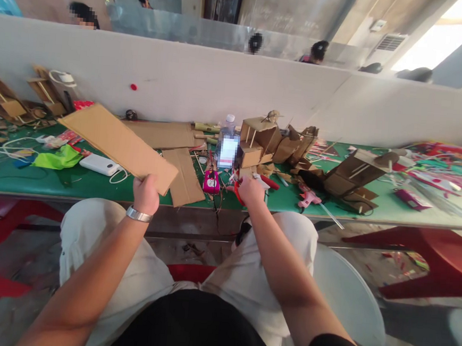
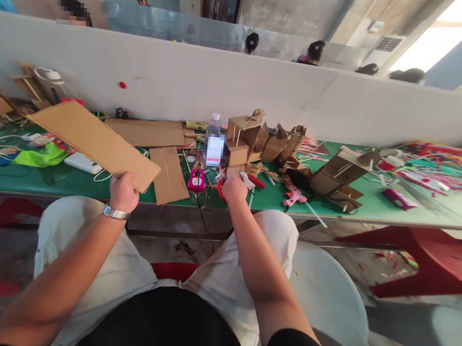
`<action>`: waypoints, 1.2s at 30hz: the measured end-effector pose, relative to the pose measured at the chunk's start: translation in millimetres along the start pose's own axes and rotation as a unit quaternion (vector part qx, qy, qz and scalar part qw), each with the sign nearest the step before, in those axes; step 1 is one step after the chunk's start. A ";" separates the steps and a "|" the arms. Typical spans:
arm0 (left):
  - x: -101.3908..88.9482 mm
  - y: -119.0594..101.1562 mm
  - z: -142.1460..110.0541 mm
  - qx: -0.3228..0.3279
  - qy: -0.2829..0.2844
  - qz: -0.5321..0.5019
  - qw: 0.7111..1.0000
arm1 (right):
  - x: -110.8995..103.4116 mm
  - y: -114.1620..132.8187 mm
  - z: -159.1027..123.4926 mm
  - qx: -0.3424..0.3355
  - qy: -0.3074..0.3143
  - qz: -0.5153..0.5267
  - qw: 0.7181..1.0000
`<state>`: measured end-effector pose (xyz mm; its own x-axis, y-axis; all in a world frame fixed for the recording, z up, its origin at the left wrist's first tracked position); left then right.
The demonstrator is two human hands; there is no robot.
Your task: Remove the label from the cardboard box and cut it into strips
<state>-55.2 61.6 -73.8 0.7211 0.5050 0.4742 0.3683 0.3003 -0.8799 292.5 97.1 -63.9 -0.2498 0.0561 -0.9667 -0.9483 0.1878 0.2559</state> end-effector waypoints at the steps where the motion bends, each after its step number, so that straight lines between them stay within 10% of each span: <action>1: -0.5 -2.1 1.3 0.000 -0.007 -0.003 1.000 | 2.1 2.0 0.9 0.002 -0.002 0.000 1.000; 18: 5.8 -23.4 -4.0 -0.067 0.068 -0.086 0.992 | 16.6 -15.0 15.5 -0.046 0.072 0.062 0.994; 28: 17.5 -44.1 -11.3 -0.032 0.182 -0.127 0.975 | 10.0 -15.6 9.7 -0.027 -0.028 0.078 0.996; 36: 4.3 -11.8 7.4 -0.101 0.076 -0.002 0.992 | 12.4 -9.2 9.4 -0.029 -0.003 0.063 0.998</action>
<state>-60.8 66.2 -61.1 0.7942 0.3720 0.4805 0.4695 0.1263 -0.8739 300.0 105.3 -78.1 -0.3662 0.0807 -0.9270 -0.9195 0.1215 0.3738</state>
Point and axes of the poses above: each hand's wrist, its own z-axis towards the middle knuckle, its own x-axis out of the palm, y = z × x, the point moved 4 cm from there along z, towards the middle knuckle, and after that the axes turned 5 degrees about z, right-handed, at the moved point
